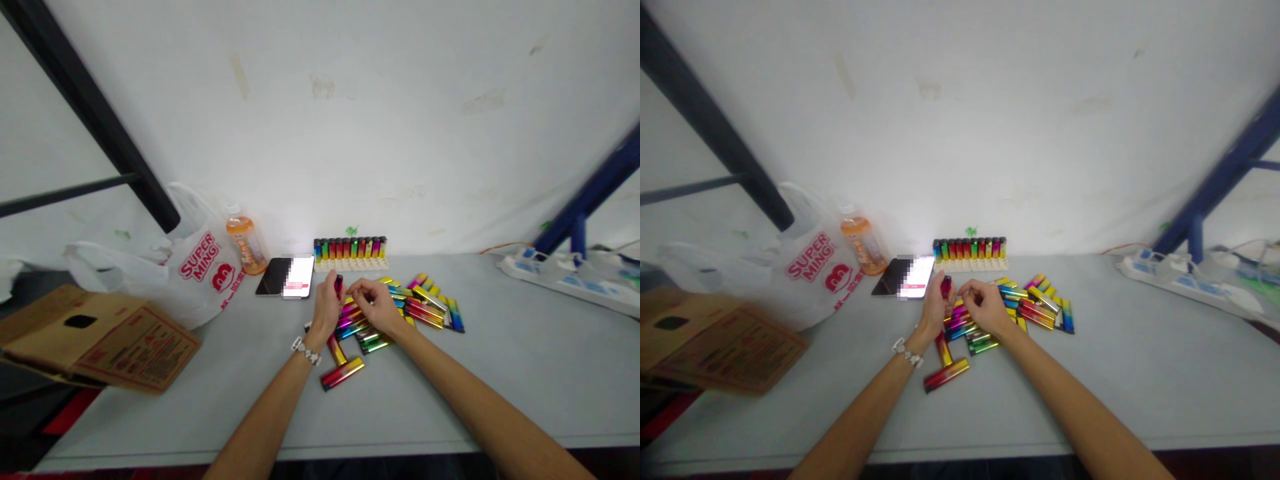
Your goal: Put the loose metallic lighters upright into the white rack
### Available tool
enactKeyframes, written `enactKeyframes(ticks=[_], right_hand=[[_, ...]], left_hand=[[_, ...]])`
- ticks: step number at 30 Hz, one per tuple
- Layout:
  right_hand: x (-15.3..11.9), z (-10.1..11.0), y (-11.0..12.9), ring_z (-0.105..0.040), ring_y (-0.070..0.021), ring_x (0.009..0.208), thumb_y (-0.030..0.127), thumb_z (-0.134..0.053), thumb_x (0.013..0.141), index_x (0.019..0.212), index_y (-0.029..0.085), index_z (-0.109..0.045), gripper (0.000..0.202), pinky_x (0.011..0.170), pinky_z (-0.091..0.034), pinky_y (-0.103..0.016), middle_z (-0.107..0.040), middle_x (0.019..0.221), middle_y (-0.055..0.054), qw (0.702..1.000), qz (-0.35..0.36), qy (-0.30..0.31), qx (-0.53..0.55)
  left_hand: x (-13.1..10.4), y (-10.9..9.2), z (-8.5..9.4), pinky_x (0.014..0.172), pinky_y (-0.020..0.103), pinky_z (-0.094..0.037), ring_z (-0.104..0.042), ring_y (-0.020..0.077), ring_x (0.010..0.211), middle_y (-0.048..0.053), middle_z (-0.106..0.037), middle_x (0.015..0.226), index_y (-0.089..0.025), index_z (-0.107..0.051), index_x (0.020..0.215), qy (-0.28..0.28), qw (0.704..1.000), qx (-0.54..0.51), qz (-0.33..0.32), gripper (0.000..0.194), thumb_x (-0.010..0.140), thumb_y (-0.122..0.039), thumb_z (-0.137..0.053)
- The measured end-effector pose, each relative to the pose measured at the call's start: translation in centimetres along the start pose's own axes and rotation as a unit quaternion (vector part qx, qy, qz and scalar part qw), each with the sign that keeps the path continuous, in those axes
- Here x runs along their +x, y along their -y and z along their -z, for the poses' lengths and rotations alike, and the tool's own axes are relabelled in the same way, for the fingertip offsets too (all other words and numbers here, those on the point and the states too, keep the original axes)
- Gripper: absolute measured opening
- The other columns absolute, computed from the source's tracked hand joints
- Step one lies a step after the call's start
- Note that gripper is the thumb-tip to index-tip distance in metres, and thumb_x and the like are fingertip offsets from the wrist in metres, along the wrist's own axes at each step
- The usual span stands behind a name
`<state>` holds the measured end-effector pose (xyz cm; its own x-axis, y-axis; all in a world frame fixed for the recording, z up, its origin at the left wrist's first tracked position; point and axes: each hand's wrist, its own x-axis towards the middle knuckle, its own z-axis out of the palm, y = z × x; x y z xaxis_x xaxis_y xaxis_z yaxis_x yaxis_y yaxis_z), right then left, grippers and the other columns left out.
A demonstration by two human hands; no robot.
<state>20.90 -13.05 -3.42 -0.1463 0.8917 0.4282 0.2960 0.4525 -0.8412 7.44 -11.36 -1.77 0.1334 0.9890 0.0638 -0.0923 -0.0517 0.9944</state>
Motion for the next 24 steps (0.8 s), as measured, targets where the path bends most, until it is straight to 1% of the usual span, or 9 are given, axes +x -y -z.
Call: enactKeyframes(ticks=[3,6,9,14,17,19,21,24], right_hand=[[-0.03,0.03,0.09,-0.038,-0.01,0.047,0.022,-0.054,0.082,0.082,0.018,-0.063,0.01,0.049,-0.029,-0.023,-0.044,0.051,0.006,1.0,-0.001,0.002,0.005],[-0.04,0.05,0.18,-0.038,-0.0101,0.048,0.022,-0.053,0.082,0.082,0.018,-0.063,0.01,0.049,-0.029,-0.023,-0.044,0.051,0.006,1.0,-0.001,0.001,0.004],[-0.03,0.08,0.24,-0.038,-0.0101,0.048,0.022,-0.054,0.082,0.081,0.018,-0.063,0.01,0.05,-0.03,-0.024,-0.045,0.051,0.006,1.0,0.001,-0.002,0.001],[-0.04,0.15,0.46,-0.037,-0.0103,0.048,0.024,-0.054,0.083,0.083,0.018,-0.062,0.01,0.049,-0.029,-0.024,-0.042,0.051,0.006,1.0,0.002,-0.004,0.002],[-0.04,0.09,0.71,-0.037,-0.0105,0.049,0.029,-0.055,0.086,0.09,0.018,-0.061,0.013,0.049,-0.029,-0.024,-0.04,0.053,0.006,1.0,0.002,-0.006,0.015],[-0.01,-0.04,0.86,-0.038,-0.0109,0.05,0.035,-0.057,0.087,0.099,0.019,-0.06,0.02,0.049,-0.029,-0.024,-0.041,0.056,0.007,1.0,0.001,-0.003,0.031],[0.05,-0.25,0.95,-0.038,-0.011,0.051,0.04,-0.06,0.086,0.107,0.02,-0.059,0.029,0.049,-0.03,-0.024,-0.04,0.059,0.007,0.999,-0.002,-0.003,0.042],[0.19,-0.54,0.99,-0.038,-0.0109,0.051,0.044,-0.063,0.085,0.11,0.021,-0.06,0.033,0.049,-0.031,-0.024,-0.039,0.06,0.007,0.999,-0.01,-0.014,0.047]], left_hand=[[0.17,0.18,-0.13,0.042,0.023,-0.025,-0.03,0.0082,0.038,-0.004,-0.032,0.04,-0.02,-0.04,0.048,-0.032,0.999,0.002,-0.014,0.054,0.09,-0.054,-0.031],[0.25,0.3,-0.18,0.043,0.023,-0.026,-0.032,0.0089,0.04,-0.004,-0.034,0.041,-0.021,-0.041,0.05,-0.034,0.999,0.014,-0.023,0.048,0.089,-0.047,-0.032],[0.36,0.53,-0.06,0.044,0.023,-0.025,-0.032,0.0092,0.041,-0.004,-0.034,0.041,-0.021,-0.041,0.051,-0.026,0.999,0.024,-0.026,0.045,0.089,-0.046,-0.033],[0.39,0.69,0.06,0.043,0.023,-0.025,-0.031,0.0089,0.041,-0.005,-0.034,0.042,-0.021,-0.04,0.051,-0.022,0.999,0.02,-0.021,0.047,0.09,-0.047,-0.033],[0.14,0.49,-0.04,0.043,0.023,-0.024,-0.031,0.0088,0.042,-0.005,-0.032,0.042,-0.02,-0.039,0.051,-0.028,0.999,0.01,-0.011,0.052,0.091,-0.053,-0.033],[-0.09,0.29,-0.11,0.043,0.023,-0.025,-0.032,0.0086,0.043,-0.004,-0.034,0.044,-0.02,-0.039,0.052,-0.031,0.999,-0.009,-0.012,0.058,0.09,-0.064,-0.032],[-0.29,0.07,-0.13,0.043,0.023,-0.025,-0.032,0.0083,0.043,-0.004,-0.035,0.046,-0.02,-0.039,0.055,-0.032,0.998,-0.05,-0.008,0.063,0.085,-0.075,-0.031],[-0.41,-0.21,-0.09,0.041,0.023,-0.022,-0.027,0.0075,0.041,-0.006,-0.031,0.044,-0.021,-0.036,0.056,-0.001,0.995,-0.101,0.022,0.069,0.078,-0.085,-0.025]])
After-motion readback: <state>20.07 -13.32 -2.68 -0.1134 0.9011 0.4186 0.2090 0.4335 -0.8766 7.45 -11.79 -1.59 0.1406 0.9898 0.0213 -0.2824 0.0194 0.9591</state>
